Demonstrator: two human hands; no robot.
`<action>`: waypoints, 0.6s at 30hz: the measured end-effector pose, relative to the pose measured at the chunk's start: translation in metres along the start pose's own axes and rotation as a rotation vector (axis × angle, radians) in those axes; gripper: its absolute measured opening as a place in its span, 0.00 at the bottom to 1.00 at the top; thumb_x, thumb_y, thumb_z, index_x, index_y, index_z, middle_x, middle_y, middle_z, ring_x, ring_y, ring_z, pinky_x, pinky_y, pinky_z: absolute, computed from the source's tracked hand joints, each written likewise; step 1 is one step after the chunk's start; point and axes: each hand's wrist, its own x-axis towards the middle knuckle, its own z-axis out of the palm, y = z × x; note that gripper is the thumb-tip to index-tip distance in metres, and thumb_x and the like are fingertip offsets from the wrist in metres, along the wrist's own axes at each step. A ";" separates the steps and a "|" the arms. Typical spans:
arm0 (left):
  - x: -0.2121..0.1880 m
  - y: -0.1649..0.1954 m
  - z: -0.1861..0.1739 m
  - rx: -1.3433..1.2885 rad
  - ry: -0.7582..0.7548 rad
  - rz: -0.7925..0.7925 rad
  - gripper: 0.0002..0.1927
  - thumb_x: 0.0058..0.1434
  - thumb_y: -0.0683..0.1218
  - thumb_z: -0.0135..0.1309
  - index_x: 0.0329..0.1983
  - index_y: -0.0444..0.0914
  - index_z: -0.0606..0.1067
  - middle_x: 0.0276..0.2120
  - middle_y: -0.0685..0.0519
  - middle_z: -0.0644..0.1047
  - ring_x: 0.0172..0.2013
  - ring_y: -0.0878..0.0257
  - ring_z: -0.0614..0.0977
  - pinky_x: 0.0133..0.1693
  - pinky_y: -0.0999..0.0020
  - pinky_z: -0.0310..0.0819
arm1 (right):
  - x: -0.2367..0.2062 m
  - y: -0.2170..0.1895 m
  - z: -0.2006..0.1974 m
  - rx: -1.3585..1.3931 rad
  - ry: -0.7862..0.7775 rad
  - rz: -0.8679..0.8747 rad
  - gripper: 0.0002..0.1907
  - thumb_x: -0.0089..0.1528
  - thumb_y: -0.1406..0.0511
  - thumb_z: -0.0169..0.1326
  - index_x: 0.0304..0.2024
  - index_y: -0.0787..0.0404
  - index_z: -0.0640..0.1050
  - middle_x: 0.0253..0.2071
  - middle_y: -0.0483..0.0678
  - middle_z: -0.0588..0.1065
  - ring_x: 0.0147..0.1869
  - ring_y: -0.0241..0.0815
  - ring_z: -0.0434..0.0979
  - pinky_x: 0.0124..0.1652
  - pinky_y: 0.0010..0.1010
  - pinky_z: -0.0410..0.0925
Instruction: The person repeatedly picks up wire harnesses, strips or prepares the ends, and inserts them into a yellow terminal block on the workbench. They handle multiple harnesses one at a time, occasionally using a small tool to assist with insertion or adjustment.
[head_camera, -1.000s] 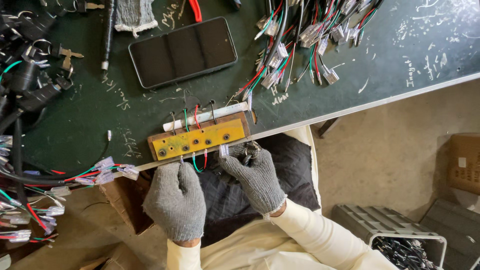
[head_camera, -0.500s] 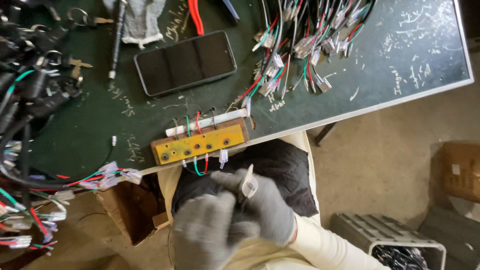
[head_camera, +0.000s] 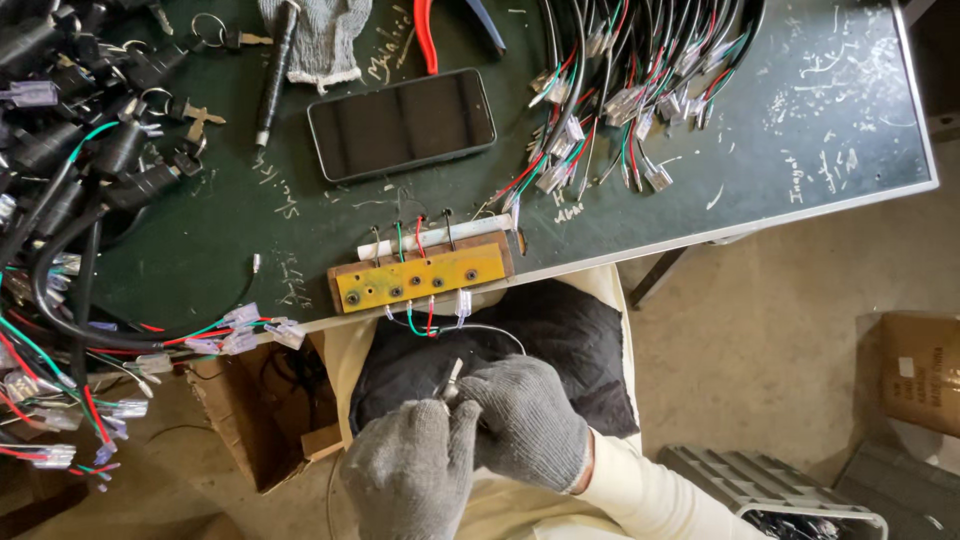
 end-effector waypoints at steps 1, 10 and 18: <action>-0.002 -0.002 0.000 0.034 -0.028 -0.021 0.18 0.55 0.50 0.67 0.21 0.39 0.70 0.17 0.50 0.70 0.19 0.55 0.76 0.24 0.57 0.70 | 0.000 -0.002 0.000 0.004 -0.013 0.012 0.06 0.56 0.67 0.61 0.33 0.57 0.77 0.26 0.48 0.73 0.30 0.52 0.74 0.34 0.40 0.68; -0.011 -0.006 -0.004 -0.086 0.041 -0.045 0.17 0.56 0.48 0.66 0.20 0.40 0.72 0.17 0.52 0.72 0.20 0.58 0.77 0.27 0.58 0.73 | 0.000 0.002 -0.001 0.101 -0.297 0.121 0.05 0.56 0.65 0.61 0.31 0.56 0.77 0.24 0.48 0.73 0.29 0.54 0.74 0.33 0.43 0.67; -0.021 0.002 0.012 -0.013 0.092 -0.066 0.11 0.54 0.48 0.60 0.38 0.38 0.79 0.35 0.51 0.80 0.36 0.52 0.83 0.40 0.57 0.78 | -0.004 0.006 0.009 0.006 -0.211 -0.010 0.07 0.56 0.64 0.62 0.35 0.56 0.77 0.30 0.47 0.76 0.34 0.53 0.78 0.36 0.41 0.69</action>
